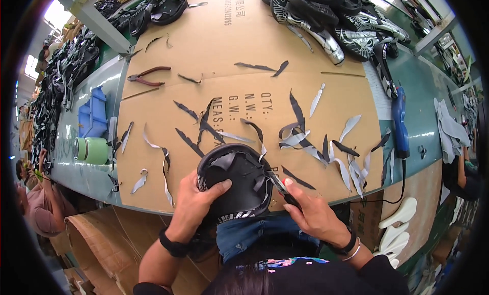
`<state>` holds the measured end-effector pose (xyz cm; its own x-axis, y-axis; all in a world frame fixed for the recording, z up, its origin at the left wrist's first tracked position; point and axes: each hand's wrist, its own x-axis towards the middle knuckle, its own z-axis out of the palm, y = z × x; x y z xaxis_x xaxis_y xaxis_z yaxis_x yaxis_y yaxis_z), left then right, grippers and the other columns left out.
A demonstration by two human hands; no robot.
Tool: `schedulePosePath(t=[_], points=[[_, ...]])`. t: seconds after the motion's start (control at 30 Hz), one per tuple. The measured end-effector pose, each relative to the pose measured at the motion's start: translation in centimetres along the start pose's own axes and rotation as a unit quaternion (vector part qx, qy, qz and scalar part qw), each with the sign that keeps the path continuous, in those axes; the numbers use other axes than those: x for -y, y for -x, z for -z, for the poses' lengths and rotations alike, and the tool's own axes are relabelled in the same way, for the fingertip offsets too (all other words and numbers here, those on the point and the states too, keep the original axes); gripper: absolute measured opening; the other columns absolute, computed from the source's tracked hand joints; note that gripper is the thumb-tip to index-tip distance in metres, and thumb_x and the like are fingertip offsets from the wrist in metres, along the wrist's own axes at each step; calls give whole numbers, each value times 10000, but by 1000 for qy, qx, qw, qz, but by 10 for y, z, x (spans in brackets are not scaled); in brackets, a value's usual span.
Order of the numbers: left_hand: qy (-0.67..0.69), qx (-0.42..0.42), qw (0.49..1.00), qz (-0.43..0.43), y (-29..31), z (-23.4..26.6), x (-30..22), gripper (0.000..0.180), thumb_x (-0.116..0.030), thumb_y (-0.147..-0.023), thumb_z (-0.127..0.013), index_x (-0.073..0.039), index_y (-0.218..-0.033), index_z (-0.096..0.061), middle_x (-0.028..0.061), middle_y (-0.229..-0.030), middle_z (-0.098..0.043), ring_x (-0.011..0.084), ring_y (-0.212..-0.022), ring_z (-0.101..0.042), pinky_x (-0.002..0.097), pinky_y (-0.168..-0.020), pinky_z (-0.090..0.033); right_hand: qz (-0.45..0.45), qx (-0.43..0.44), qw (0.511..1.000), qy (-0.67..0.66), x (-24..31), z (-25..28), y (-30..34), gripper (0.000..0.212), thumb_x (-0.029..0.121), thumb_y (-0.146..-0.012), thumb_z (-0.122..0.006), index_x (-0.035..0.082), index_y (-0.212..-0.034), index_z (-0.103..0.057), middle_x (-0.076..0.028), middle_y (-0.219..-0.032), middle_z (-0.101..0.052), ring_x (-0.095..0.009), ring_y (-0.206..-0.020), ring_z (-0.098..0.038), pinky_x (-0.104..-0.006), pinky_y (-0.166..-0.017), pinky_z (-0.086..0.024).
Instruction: The person trims excess material from the underside of bicycle seats using a utility knife, turning each seat to cut along the edges. After trimming, they move the finished seats from the cardboard work surface onto a green table and pick up new ones to repeat the process.
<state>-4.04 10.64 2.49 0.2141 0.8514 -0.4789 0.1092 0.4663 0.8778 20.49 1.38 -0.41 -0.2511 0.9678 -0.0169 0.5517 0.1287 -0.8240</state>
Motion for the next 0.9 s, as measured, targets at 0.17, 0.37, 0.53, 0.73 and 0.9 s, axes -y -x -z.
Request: schedulePosePath(t=[0.17,0.37,0.53,0.73,0.9], points=[[6,-136,989,-55,32,-22,20,369,-38,-819,-701,40,-1162,-588,78,-1056,-661,124,-943,-598,261,-846,-471,-102,33,992,-66,26,-5,20,602,72,-897,-617,33,-1415,-313,-273,-1109,-605,-473,-910,-603,-425,-761,-503],[-35,-292,937,-187,71,-71,62,334,-83,-836,-725,23,-1080,-523,104,-1017,-558,185,-930,-544,319,-831,-436,-170,1,974,-152,41,-27,57,603,108,-925,-581,46,-1434,-265,-276,-1012,-639,-480,-814,-615,-429,-683,-501],[-207,-310,889,-266,89,-79,77,427,-118,-894,-679,21,-1220,-440,116,-1147,-559,166,-1057,-536,300,-936,-412,-271,30,935,-228,44,-30,88,544,211,-945,-584,77,-1398,-317,-202,-1043,-643,-280,-805,-686,-369,-754,-521],[-70,-247,945,-203,80,-63,64,383,-182,-900,-663,31,-1167,-488,147,-1050,-586,220,-954,-571,336,-867,-442,102,-226,968,-22,32,-18,-35,640,76,-818,-698,29,-1360,-360,-243,-1111,-613,-402,-960,-634,-416,-815,-509],[-18,-124,989,-84,68,-42,65,490,-243,-902,-669,58,-1235,-473,147,-1098,-634,196,-1028,-586,330,-910,-453,75,-139,987,-3,14,-9,-78,583,36,-766,-676,27,-1294,-427,-260,-892,-620,-446,-788,-604,-459,-674,-483]])
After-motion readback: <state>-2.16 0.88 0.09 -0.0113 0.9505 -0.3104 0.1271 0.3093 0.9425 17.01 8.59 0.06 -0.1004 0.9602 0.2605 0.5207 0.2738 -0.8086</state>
